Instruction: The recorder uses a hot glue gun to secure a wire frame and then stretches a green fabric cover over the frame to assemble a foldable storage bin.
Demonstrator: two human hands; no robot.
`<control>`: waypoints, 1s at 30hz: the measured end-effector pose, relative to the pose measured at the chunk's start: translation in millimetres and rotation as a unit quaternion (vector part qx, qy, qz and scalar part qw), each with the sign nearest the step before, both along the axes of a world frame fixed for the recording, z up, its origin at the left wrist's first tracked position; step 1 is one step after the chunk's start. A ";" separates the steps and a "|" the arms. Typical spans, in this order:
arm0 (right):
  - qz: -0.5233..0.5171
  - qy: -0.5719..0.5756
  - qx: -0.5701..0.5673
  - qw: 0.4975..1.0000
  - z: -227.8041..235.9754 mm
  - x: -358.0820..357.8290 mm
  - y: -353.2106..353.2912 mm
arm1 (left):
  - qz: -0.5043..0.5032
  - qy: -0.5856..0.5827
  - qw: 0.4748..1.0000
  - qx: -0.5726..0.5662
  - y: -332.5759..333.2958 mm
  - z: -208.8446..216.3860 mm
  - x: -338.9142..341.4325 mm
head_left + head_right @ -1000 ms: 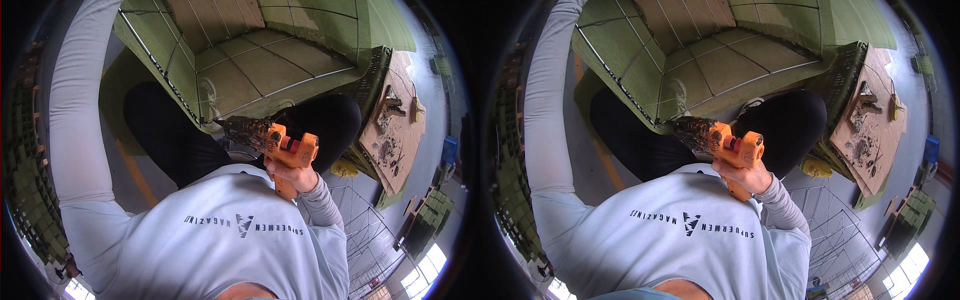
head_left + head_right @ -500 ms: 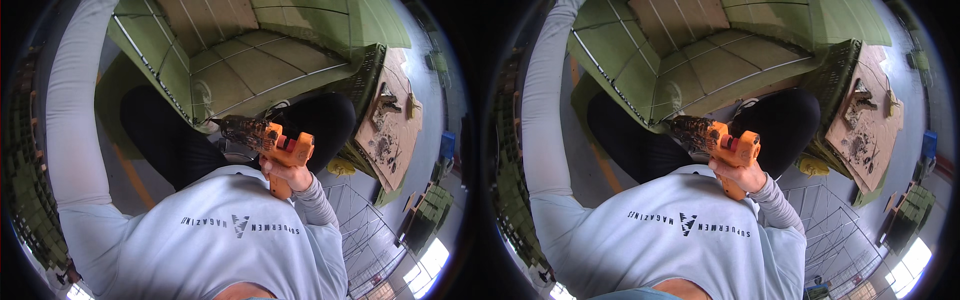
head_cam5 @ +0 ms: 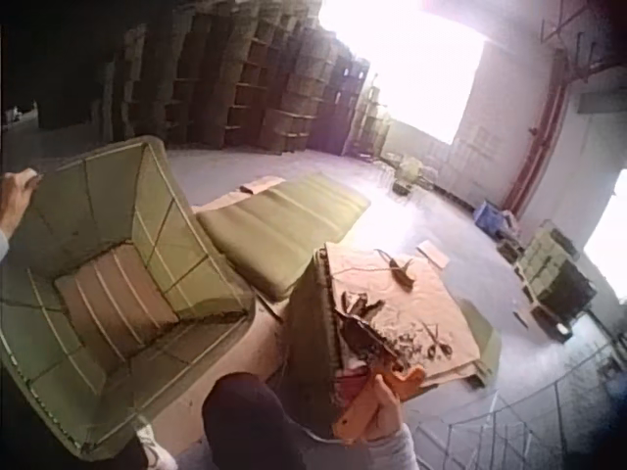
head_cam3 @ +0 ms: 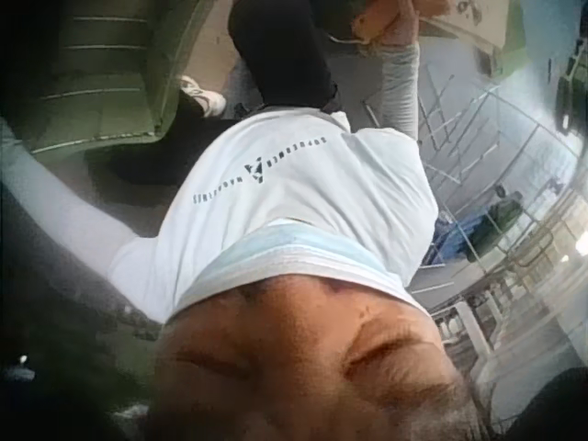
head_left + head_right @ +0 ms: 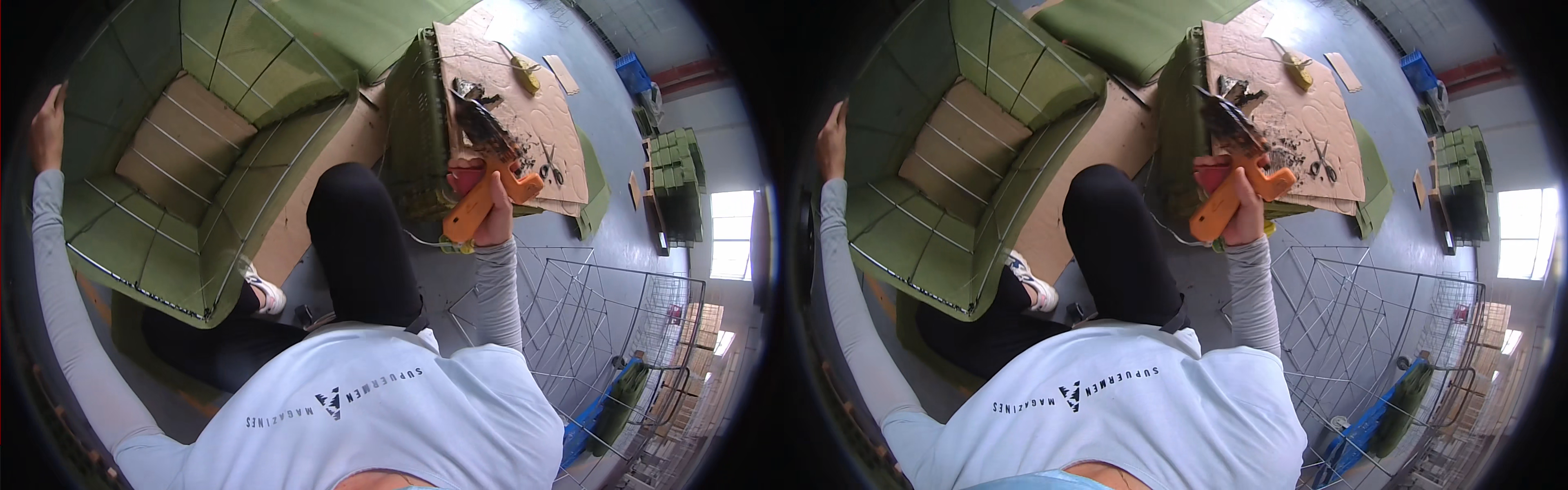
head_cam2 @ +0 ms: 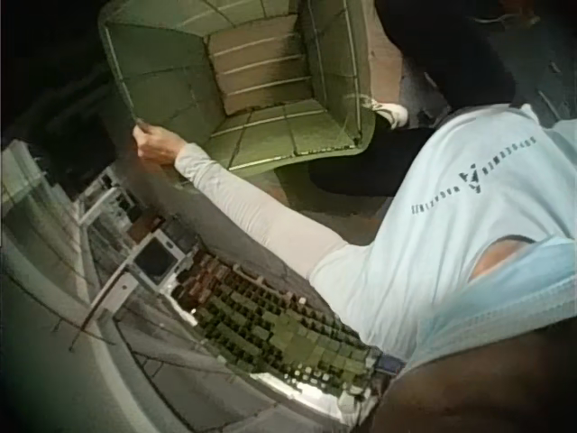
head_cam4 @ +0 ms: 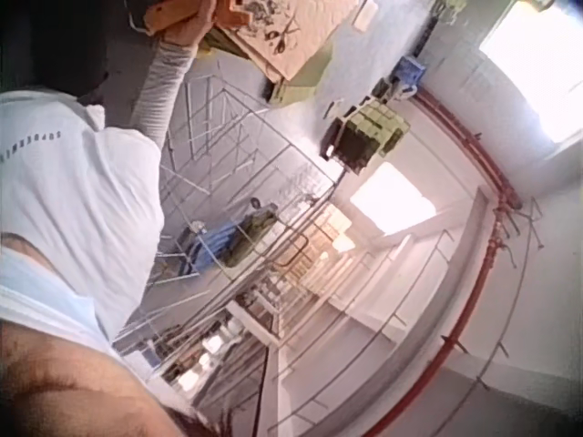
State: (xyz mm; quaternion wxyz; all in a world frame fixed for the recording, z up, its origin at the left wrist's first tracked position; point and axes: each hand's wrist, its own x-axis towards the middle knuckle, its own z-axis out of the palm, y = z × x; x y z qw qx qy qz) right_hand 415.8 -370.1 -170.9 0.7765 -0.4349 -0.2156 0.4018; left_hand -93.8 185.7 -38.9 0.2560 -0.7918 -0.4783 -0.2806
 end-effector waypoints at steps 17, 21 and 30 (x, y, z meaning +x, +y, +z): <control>0.030 0.101 -0.075 0.992 -121.9 22.3 75.9 | 0.094 0.053 0.985 -0.134 159.3 -9.0 -44.8; 0.031 0.134 -0.097 0.986 -142.7 21.2 99.4 | 0.118 0.069 0.980 -0.143 210.4 -17.3 -71.3; 0.047 0.130 -0.107 0.985 -171.6 8.1 147.2 | 0.112 0.245 0.961 -0.055 304.5 92.2 -73.5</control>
